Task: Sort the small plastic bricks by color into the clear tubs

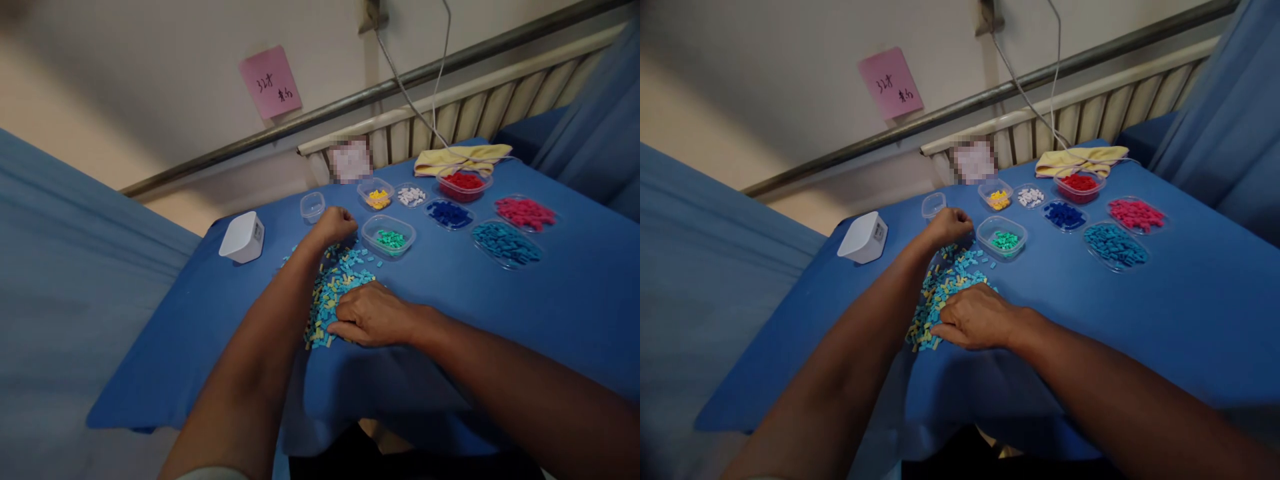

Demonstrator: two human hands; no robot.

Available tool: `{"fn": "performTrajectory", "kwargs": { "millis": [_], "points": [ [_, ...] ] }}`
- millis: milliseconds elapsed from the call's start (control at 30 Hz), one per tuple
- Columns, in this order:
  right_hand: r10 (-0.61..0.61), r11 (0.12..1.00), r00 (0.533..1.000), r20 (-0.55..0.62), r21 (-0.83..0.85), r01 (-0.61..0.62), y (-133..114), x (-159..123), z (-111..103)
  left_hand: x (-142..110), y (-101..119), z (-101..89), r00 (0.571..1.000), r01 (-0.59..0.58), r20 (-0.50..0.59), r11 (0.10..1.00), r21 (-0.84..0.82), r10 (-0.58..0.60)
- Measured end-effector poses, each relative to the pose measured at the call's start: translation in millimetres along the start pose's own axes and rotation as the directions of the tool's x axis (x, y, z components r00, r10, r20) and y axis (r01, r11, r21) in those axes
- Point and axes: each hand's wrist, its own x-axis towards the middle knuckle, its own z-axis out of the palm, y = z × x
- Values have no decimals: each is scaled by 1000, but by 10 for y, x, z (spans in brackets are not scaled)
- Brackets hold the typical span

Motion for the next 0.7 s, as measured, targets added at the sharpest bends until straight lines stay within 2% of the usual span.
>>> {"fn": "performTrajectory", "kwargs": {
  "millis": [67,133,333,467,600,700],
  "points": [
    [4,1000,1000,2,-3,-4,-2,1,0,-5,30,-21,1000,8,6,980,-197,-7],
    [11,1000,1000,7,-7,-11,-7,1,-4,-19,41,-27,999,16,40,948,-319,-3],
    [11,1000,1000,14,-2,-11,-13,-5,-19,-160,-135,12,996,67,81,888,-456,-34],
    [25,1000,1000,8,-7,-25,-6,-10,-5,-268,-213,9,991,134,90,808,-573,-100],
    [16,1000,1000,7,-1,-16,0,-13,7,-315,-59,-44,993,114,62,782,-613,-96],
    [10,1000,1000,-4,13,-10,10,-19,17,-321,179,-99,997,-1,60,802,-598,47]
  ]
}}
